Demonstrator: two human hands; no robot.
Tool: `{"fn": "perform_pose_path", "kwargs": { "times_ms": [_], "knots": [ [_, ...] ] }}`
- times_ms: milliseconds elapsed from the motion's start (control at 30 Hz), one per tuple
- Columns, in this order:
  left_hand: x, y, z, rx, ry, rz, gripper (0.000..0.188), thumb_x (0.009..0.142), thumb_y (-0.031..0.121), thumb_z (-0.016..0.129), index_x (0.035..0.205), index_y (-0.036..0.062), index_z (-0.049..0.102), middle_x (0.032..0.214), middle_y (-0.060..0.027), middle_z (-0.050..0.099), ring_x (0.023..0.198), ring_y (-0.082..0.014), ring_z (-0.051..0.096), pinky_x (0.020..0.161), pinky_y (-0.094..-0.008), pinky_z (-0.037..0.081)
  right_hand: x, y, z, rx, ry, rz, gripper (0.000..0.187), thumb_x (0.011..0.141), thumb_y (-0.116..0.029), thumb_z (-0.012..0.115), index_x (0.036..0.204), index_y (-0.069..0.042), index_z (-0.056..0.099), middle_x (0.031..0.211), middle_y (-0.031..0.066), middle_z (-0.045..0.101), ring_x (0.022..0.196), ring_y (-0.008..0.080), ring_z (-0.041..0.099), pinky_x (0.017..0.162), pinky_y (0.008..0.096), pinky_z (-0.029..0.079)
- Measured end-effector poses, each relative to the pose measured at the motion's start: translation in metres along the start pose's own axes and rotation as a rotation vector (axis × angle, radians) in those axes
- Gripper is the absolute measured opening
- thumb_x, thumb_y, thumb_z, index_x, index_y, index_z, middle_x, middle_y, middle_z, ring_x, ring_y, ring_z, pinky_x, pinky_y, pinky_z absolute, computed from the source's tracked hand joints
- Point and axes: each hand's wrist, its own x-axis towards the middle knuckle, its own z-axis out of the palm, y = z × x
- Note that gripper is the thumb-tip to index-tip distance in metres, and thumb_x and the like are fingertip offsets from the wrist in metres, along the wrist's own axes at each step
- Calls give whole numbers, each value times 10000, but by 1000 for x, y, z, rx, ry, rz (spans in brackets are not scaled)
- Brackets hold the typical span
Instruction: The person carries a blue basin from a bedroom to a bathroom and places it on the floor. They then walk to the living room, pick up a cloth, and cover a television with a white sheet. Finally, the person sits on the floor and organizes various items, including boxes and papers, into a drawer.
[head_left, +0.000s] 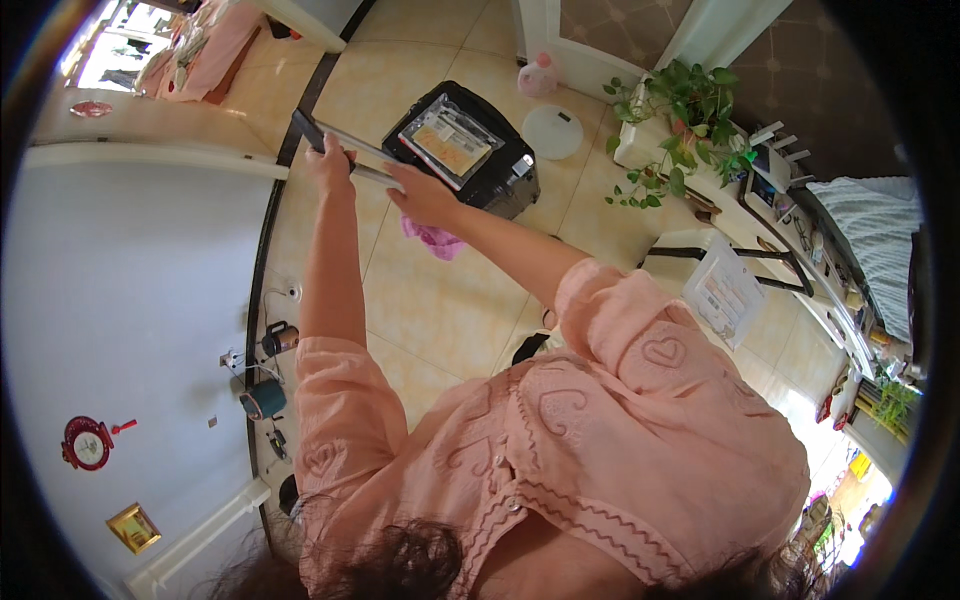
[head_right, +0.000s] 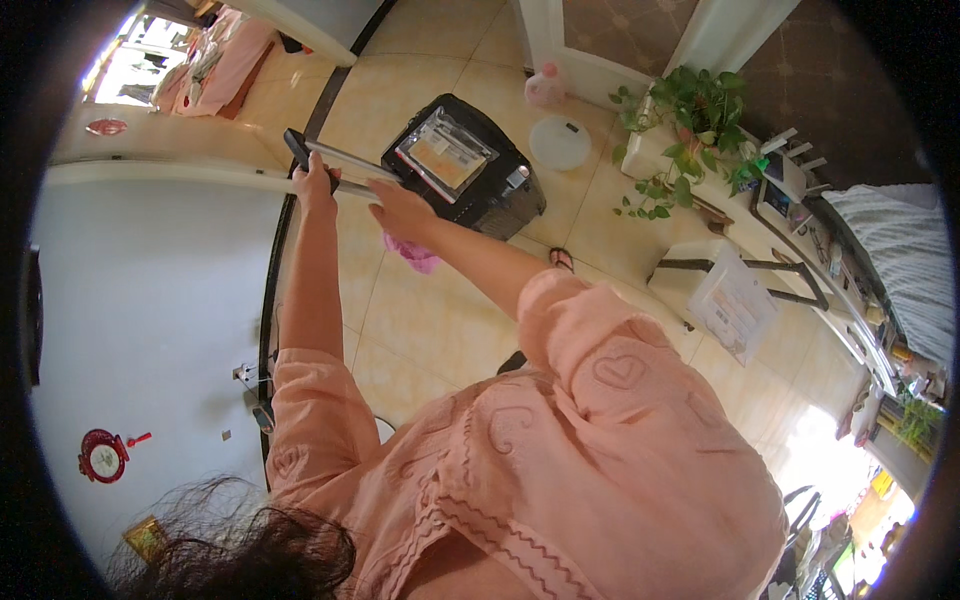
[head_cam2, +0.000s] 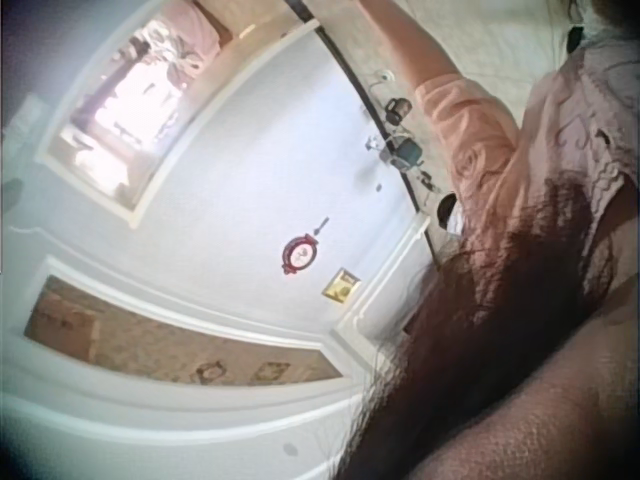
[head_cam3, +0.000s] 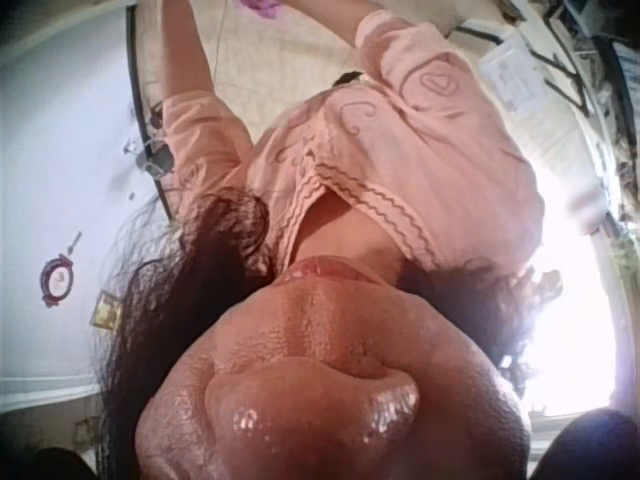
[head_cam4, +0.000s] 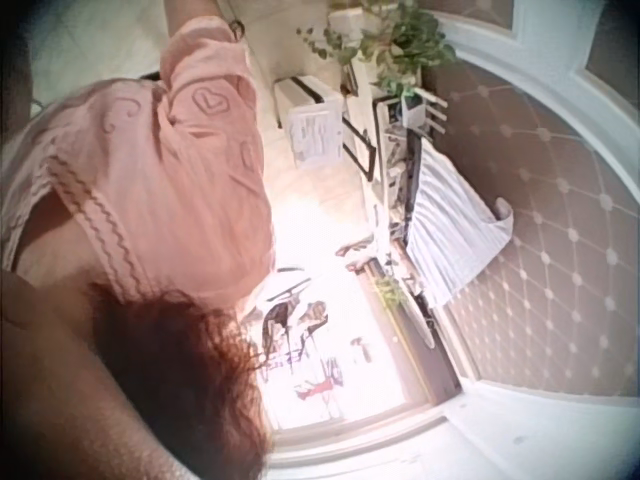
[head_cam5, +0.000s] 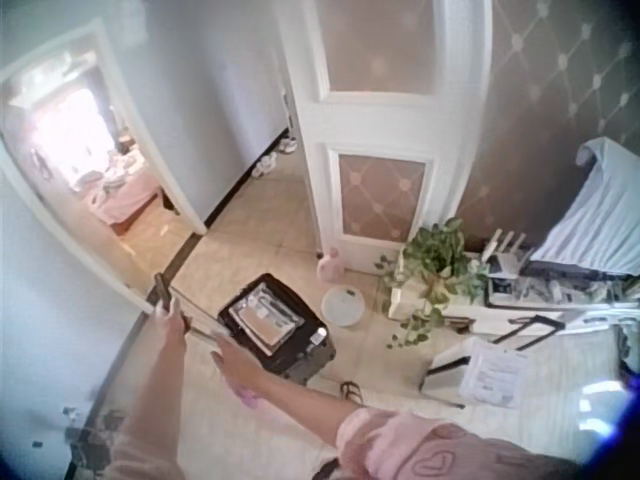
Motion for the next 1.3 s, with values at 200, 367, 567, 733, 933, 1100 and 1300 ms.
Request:
{"fn": "perform_pose_path", "kwargs": {
  "times_ms": [200, 367, 567, 733, 933, 1100, 1300],
  "knots": [
    [53, -51, -24, 88, 40, 32, 226, 846, 217, 509, 765, 21, 431, 572, -35, 443, 421, -135, 459, 420, -286, 446, 28, 16, 58, -31, -234, 9, 496, 786, -192, 503, 1234, -27, 371, 1187, 209, 445, 1071, 346, 447, 899, 384, 369],
    [118, -96, -24, -39, -143, 24, 265, 819, 277, 543, 863, 22, 483, 557, -42, 473, 410, -143, 461, 387, -270, 395, 54, 56, 82, 41, -276, 136, 536, 768, -194, 512, 1248, -21, 346, 1222, 213, 412, 1105, 343, 421, 918, 379, 354],
    [148, -95, -38, 32, -204, 96, 257, 848, 277, 522, 837, 21, 518, 533, -13, 406, 423, -119, 400, 444, -255, 446, 61, 71, 71, -95, -204, 222, 389, 758, -217, 511, 1110, -57, 476, 985, 181, 572, 912, 326, 547, 751, 404, 439],
    [189, -69, -5, 94, -278, 157, 278, 845, 281, 525, 757, 22, 477, 542, -22, 409, 440, -139, 445, 471, -275, 451, 50, 103, -10, -65, 143, 555, 156, 709, -180, 536, 826, -104, 605, 725, 127, 618, 702, 254, 605, 595, 369, 464],
    [223, -71, 20, 426, -146, 402, 240, 812, 209, 540, 883, -19, 516, 799, -124, 532, 737, -243, 544, 646, -377, 452, -68, 155, -106, -189, 462, 665, 154, 732, -213, 553, 835, -106, 592, 646, 65, 611, 574, 209, 588, 536, 327, 458],
    [82, 9, 88, 587, -43, 1264, 333, 764, 130, 554, 1077, 27, 509, 1018, -163, 522, 946, -312, 487, 826, -432, 378, -202, 140, -201, -198, 792, 992, 202, 745, -253, 543, 846, -91, 611, 697, 97, 622, 640, 216, 602, 586, 345, 472],
    [-72, -25, 245, 431, -892, 1485, 384, 725, 101, 599, 1092, 57, 492, 1076, -148, 483, 1024, -307, 423, 882, -424, 315, -323, 145, -314, -432, 1279, 1059, 229, 761, -206, 483, 845, -29, 603, 732, 107, 638, 700, 222, 620, 641, 323, 477]
  ]
}}
